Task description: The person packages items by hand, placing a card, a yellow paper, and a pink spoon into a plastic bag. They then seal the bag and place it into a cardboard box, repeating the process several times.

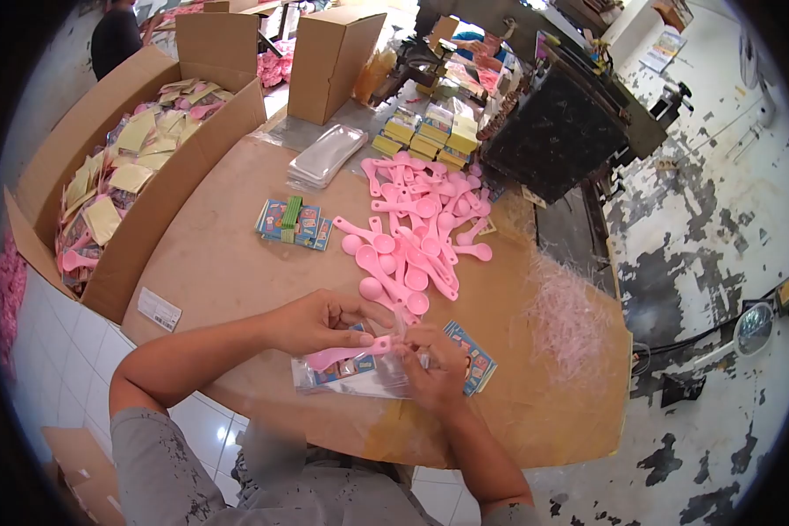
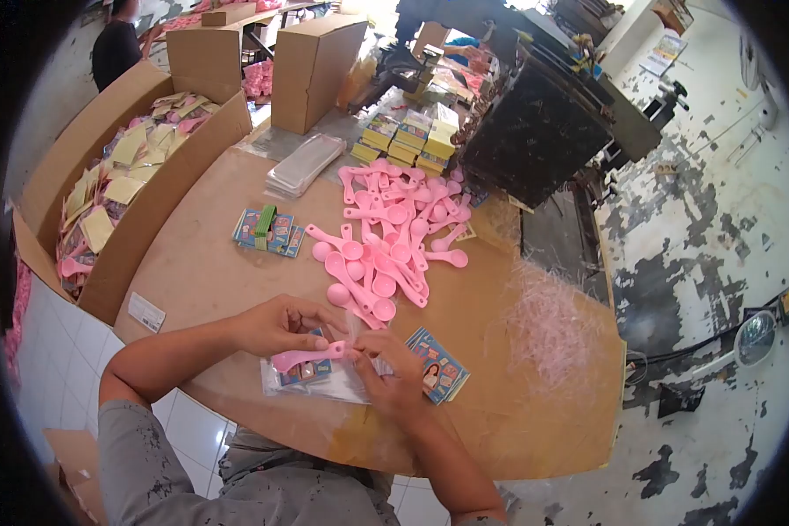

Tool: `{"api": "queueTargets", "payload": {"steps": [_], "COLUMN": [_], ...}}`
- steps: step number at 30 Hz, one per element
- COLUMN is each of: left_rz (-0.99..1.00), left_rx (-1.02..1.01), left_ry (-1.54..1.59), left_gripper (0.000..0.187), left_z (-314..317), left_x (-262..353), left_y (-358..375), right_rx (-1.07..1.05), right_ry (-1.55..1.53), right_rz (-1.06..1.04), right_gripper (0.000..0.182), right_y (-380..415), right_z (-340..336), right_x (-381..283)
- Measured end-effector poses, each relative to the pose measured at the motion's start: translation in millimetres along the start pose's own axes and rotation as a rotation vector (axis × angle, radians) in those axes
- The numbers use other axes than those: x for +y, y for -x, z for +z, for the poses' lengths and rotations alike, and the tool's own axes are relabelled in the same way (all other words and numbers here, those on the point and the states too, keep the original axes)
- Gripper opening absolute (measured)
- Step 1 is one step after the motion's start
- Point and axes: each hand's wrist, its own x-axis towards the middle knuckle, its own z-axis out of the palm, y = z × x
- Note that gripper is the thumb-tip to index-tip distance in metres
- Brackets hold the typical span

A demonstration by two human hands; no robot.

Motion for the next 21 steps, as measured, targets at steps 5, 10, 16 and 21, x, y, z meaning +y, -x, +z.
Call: {"api": "queueTargets", "payload": {"steps": [5,10,16,21], "left_rz": [0.082,0.044,0.010,0.006], "left_rx": [-0.028,-0.063,-0.117,-0.126], "left_ry": [-0.058,-0.002,0.049,0.054], "left_gripper": [0.037,0.041,0.049,0.046], "left_z": [2.5,10.2,9.7,21.9], "left_x": [-2.0,2.2,-7.8,0.6], "left_y": [-1.6,2.5,-0.1,6.1], "right_rx": [-0.135,0.055,-0.230,-0.365], "right_ry": [-0.003,-0.042,-0.057,-0.100], "right_rz": [-0.078,-0.082,-0.175,-0.191], "right_gripper": [0.017,0.031,0.030,0.031], "right_y": [-0.4,-8.3,-3.6,-30.3], "right_z": [-6.4,-2.2,-14.9,-41.9], "right_x": [0.8,-10.9,-10.1,-51.9]}}
